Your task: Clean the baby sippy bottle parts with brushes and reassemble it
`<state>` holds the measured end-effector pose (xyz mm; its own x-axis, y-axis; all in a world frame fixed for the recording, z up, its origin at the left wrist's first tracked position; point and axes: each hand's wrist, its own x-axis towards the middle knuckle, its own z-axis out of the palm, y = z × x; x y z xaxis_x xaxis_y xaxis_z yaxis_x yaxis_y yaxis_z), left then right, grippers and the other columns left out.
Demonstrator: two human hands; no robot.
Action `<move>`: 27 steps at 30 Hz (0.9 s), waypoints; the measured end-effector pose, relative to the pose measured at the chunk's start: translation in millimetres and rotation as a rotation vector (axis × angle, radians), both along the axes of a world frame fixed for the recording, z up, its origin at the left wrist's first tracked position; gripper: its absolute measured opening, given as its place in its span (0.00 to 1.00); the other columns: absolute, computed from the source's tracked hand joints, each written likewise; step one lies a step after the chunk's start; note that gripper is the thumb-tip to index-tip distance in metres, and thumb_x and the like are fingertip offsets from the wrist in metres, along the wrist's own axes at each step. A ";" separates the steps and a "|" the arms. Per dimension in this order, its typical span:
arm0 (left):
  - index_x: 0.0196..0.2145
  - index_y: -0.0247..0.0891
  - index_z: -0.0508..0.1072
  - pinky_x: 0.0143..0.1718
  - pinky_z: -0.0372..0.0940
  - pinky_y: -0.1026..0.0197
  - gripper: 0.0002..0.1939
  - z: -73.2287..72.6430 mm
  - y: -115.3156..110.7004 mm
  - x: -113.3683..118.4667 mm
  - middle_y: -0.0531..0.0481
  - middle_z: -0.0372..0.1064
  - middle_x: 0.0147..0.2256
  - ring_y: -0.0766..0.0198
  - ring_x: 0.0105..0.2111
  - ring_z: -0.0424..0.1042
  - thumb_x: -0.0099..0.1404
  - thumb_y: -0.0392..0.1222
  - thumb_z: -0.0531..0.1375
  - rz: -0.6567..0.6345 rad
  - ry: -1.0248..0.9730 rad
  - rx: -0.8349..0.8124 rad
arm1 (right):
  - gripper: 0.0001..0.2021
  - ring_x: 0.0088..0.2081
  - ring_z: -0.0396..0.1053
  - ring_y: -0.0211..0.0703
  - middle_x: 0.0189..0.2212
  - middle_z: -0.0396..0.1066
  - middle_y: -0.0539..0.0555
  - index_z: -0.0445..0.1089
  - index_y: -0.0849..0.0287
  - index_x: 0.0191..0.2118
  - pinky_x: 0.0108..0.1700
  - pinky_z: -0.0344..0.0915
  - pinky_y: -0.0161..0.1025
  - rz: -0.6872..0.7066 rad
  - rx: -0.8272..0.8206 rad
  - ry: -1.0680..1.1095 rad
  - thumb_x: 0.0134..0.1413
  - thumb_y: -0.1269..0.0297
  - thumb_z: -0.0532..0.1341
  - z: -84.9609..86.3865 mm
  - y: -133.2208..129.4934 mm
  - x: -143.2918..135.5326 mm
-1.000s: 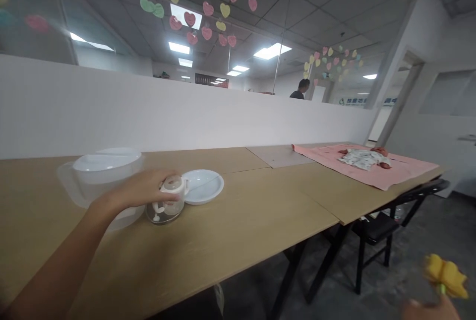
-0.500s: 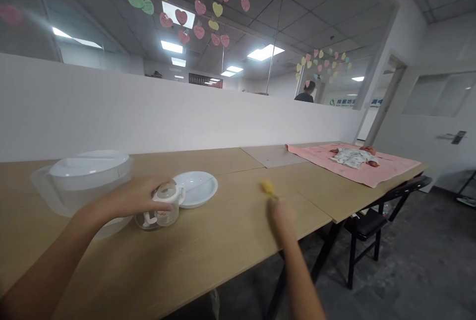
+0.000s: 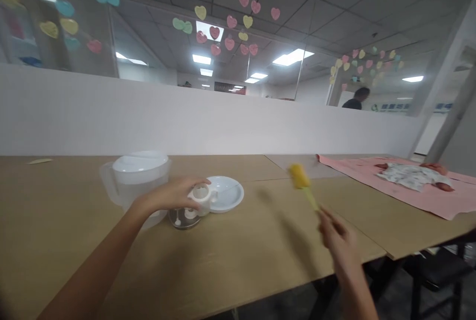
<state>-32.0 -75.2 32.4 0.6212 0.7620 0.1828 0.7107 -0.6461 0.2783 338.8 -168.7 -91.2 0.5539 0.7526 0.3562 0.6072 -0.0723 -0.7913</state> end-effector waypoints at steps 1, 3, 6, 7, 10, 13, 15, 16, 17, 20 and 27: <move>0.53 0.43 0.65 0.47 0.60 0.60 0.30 -1.6 2.4 -0.6 0.48 0.65 0.53 0.53 0.51 0.65 0.51 0.48 0.62 0.003 -0.012 0.010 | 0.38 0.18 0.52 0.34 0.17 0.55 0.50 0.72 0.72 0.39 0.20 0.51 0.35 0.158 0.083 0.120 0.51 0.36 0.46 3.3 18.1 -24.0; 0.52 0.41 0.66 0.46 0.60 0.59 0.30 -4.4 7.7 -0.6 0.47 0.67 0.51 0.53 0.49 0.66 0.50 0.47 0.63 0.001 -0.030 0.037 | 0.32 0.18 0.50 0.32 0.15 0.51 0.47 0.73 0.67 0.30 0.20 0.48 0.33 0.423 0.088 0.187 0.43 0.36 0.55 14.3 44.6 -66.7; 0.47 0.38 0.69 0.41 0.62 0.59 0.26 -7.2 15.3 1.1 0.46 0.70 0.44 0.53 0.44 0.68 0.50 0.46 0.64 -0.010 -0.051 0.074 | 0.25 0.21 0.53 0.34 0.15 0.57 0.48 0.73 0.62 0.24 0.22 0.51 0.33 0.609 0.087 0.037 0.45 0.41 0.58 38.6 61.5 -100.3; 0.46 0.38 0.69 0.41 0.62 0.60 0.25 -7.7 17.3 1.7 0.46 0.70 0.43 0.53 0.44 0.68 0.50 0.46 0.64 -0.010 -0.064 0.092 | 0.24 0.22 0.54 0.34 0.17 0.61 0.49 0.74 0.61 0.25 0.23 0.52 0.33 0.632 0.089 -0.018 0.46 0.42 0.58 48.3 62.3 -102.3; 0.47 0.39 0.70 0.42 0.62 0.60 0.27 -8.4 20.9 3.1 0.47 0.68 0.42 0.53 0.44 0.67 0.48 0.46 0.65 0.021 -0.101 0.152 | 0.23 0.24 0.60 0.38 0.22 0.70 0.51 0.77 0.58 0.29 0.25 0.55 0.34 0.674 0.054 -0.216 0.49 0.43 0.56 82.6 55.6 -93.2; 0.47 0.40 0.71 0.40 0.62 0.60 0.29 -8.7 20.6 6.3 0.48 0.65 0.39 0.54 0.42 0.67 0.45 0.46 0.67 0.061 -0.103 0.170 | 0.21 0.23 0.61 0.38 0.22 0.71 0.51 0.78 0.56 0.30 0.24 0.53 0.33 0.697 -0.024 -0.468 0.52 0.46 0.54 121.0 44.8 -88.4; 0.47 0.41 0.72 0.38 0.62 0.60 0.29 -9.3 18.5 11.0 0.49 0.63 0.36 0.55 0.39 0.68 0.45 0.46 0.67 0.078 -0.116 0.183 | 0.19 0.21 0.59 0.35 0.20 0.70 0.51 0.78 0.56 0.30 0.24 0.52 0.32 0.673 -0.036 -0.602 0.52 0.49 0.55 142.7 42.4 -98.5; 0.46 0.41 0.72 0.36 0.62 0.61 0.28 -9.9 16.9 14.1 0.50 0.62 0.35 0.56 0.37 0.68 0.45 0.45 0.67 0.082 -0.124 0.196 | 0.17 0.21 0.58 0.34 0.20 0.70 0.51 0.78 0.57 0.31 0.24 0.51 0.32 0.660 -0.031 -0.657 0.52 0.50 0.56 150.6 43.6 -107.2; 0.45 0.42 0.73 0.35 0.62 0.61 0.26 -10.6 15.2 17.6 0.50 0.61 0.35 0.57 0.36 0.68 0.46 0.44 0.66 0.079 -0.130 0.216 | 0.16 0.20 0.58 0.34 0.20 0.70 0.51 0.78 0.57 0.30 0.24 0.51 0.32 0.660 -0.029 -0.702 0.52 0.52 0.57 156.3 46.4 -117.4; 0.44 0.42 0.72 0.33 0.62 0.63 0.21 -14.1 11.5 27.1 0.51 0.60 0.35 0.61 0.34 0.67 0.50 0.39 0.63 0.039 -0.136 0.316 | 0.14 0.20 0.57 0.32 0.20 0.71 0.52 0.77 0.58 0.30 0.25 0.49 0.32 0.676 -0.039 -0.768 0.52 0.56 0.57 162.1 58.4 -144.0; 0.49 0.36 0.64 0.43 0.63 0.57 0.21 -32.1 42.4 27.4 0.43 0.61 0.43 0.57 0.44 0.65 0.58 0.26 0.53 0.080 -0.031 0.794 | 0.22 0.20 0.53 0.33 0.19 0.65 0.48 0.74 0.60 0.27 0.22 0.46 0.32 0.637 -0.106 -0.610 0.53 0.47 0.54 152.7 60.9 -83.8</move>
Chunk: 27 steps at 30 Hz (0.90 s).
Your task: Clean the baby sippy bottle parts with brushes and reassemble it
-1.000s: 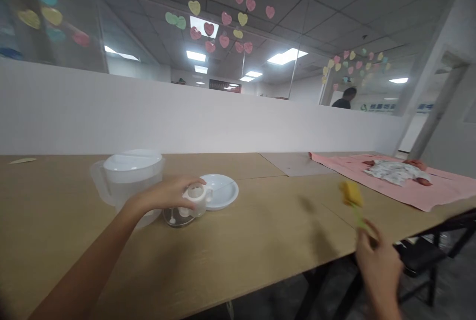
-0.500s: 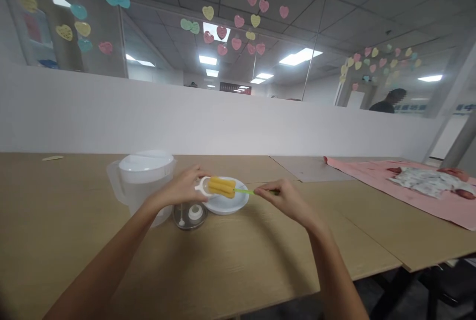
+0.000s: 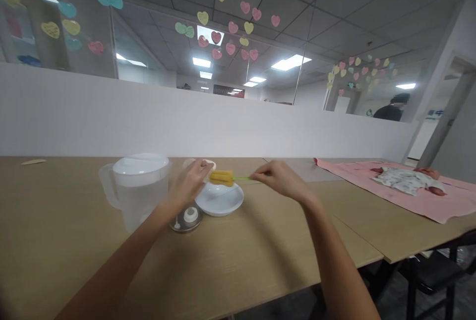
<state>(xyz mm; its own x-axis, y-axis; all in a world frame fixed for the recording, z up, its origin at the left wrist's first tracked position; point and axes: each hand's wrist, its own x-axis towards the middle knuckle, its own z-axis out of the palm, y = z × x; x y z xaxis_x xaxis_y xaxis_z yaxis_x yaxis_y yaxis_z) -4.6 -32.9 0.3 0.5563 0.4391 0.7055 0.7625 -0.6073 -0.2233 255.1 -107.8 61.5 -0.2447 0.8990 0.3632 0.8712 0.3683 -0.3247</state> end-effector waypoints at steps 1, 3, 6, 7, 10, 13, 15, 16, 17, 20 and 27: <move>0.48 0.35 0.64 0.45 0.62 0.56 0.20 -4.7 7.9 -0.4 0.42 0.62 0.43 0.56 0.45 0.64 0.59 0.24 0.51 0.032 0.038 0.074 | 0.22 0.20 0.53 0.33 0.18 0.64 0.48 0.74 0.60 0.26 0.22 0.46 0.32 -0.046 -0.008 -0.009 0.52 0.47 0.54 -4.6 1.8 18.1; 0.45 0.34 0.66 0.46 0.61 0.54 0.18 -15.4 22.5 -0.1 0.40 0.63 0.42 0.54 0.46 0.64 0.61 0.23 0.48 0.062 0.119 0.157 | 0.22 0.19 0.55 0.34 0.16 0.62 0.49 0.74 0.61 0.26 0.22 0.47 0.33 -0.184 0.029 -0.032 0.54 0.48 0.52 -20.0 10.8 49.3; 0.42 0.33 0.67 0.49 0.60 0.52 0.15 -29.1 37.2 1.2 0.41 0.65 0.40 0.54 0.46 0.65 0.61 0.23 0.49 0.017 0.218 0.129 | 0.17 0.23 0.64 0.38 0.20 0.69 0.54 0.74 0.62 0.27 0.24 0.52 0.33 -0.492 -0.008 -0.123 0.54 0.57 0.53 -59.2 31.9 70.2; 0.42 0.33 0.68 0.52 0.58 0.51 0.16 -31.7 39.7 1.4 0.41 0.66 0.40 0.55 0.46 0.65 0.60 0.23 0.49 0.005 0.222 0.111 | 0.16 0.25 0.67 0.40 0.23 0.71 0.56 0.75 0.62 0.29 0.26 0.54 0.33 -0.564 -0.044 -0.159 0.55 0.60 0.53 -75.3 38.7 69.6; 0.44 0.33 0.67 0.58 0.52 0.49 0.18 -34.3 41.1 1.9 0.42 0.67 0.42 0.56 0.48 0.65 0.60 0.22 0.49 -0.011 0.179 0.098 | 0.18 0.35 0.72 0.48 0.34 0.73 0.62 0.74 0.60 0.36 0.31 0.60 0.36 -0.771 -0.092 -0.273 0.59 0.62 0.47 -123.4 52.6 54.1; 0.45 0.34 0.67 0.58 0.51 0.50 0.17 -35.6 37.0 4.5 0.42 0.67 0.43 0.57 0.50 0.64 0.61 0.23 0.49 -0.057 0.218 0.120 | 0.20 0.39 0.72 0.51 0.37 0.73 0.62 0.73 0.59 0.39 0.35 0.63 0.40 -0.701 -0.175 -0.330 0.61 0.61 0.44 -158.6 56.5 35.7; 0.45 0.34 0.67 0.57 0.53 0.52 0.18 -37.1 34.0 6.6 0.43 0.67 0.42 0.57 0.51 0.63 0.61 0.22 0.50 -0.079 0.250 0.113 | 0.20 0.40 0.72 0.51 0.38 0.73 0.63 0.72 0.59 0.40 0.37 0.64 0.42 -0.667 -0.224 -0.349 0.62 0.62 0.43 -171.4 56.7 29.0; 0.46 0.35 0.68 0.56 0.55 0.52 0.18 -37.3 32.6 7.2 0.43 0.66 0.43 0.56 0.51 0.63 0.61 0.23 0.50 -0.089 0.246 0.100 | 0.20 0.41 0.72 0.51 0.38 0.73 0.63 0.72 0.59 0.40 0.37 0.65 0.42 -0.659 -0.241 -0.358 0.62 0.62 0.43 -175.0 56.9 27.3; 0.46 0.35 0.68 0.55 0.56 0.52 0.18 -36.6 31.0 7.3 0.43 0.66 0.43 0.56 0.51 0.63 0.61 0.23 0.51 -0.106 0.226 0.077 | 0.20 0.41 0.72 0.51 0.39 0.73 0.63 0.71 0.59 0.40 0.37 0.65 0.43 -0.650 -0.257 -0.365 0.62 0.63 0.43 -177.2 57.4 26.5; 0.49 0.39 0.67 0.50 0.61 0.55 0.20 -26.7 23.0 4.7 0.45 0.65 0.43 0.57 0.48 0.65 0.59 0.28 0.57 -0.191 0.036 -0.064 | 0.18 0.42 0.72 0.52 0.40 0.72 0.63 0.71 0.60 0.40 0.38 0.65 0.43 -0.619 -0.297 -0.379 0.61 0.63 0.44 -180.5 60.9 25.5; 0.48 0.40 0.70 0.47 0.62 0.58 0.26 19.2 -24.8 -3.2 0.48 0.67 0.45 0.57 0.45 0.67 0.52 0.50 0.64 -0.308 -0.457 -0.469 | 0.16 0.44 0.71 0.50 0.42 0.71 0.67 0.71 0.65 0.42 0.40 0.63 0.41 -0.593 -0.351 -0.351 0.58 0.70 0.47 -191.0 71.9 24.2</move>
<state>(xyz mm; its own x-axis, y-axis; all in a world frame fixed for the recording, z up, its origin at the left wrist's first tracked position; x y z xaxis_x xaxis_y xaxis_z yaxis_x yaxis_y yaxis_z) -7.8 -57.7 19.5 0.3983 0.6231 0.6731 0.4962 -0.7636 0.4133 279.2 -35.8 -129.5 0.2653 0.9639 0.0226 0.9642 -0.2652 -0.0045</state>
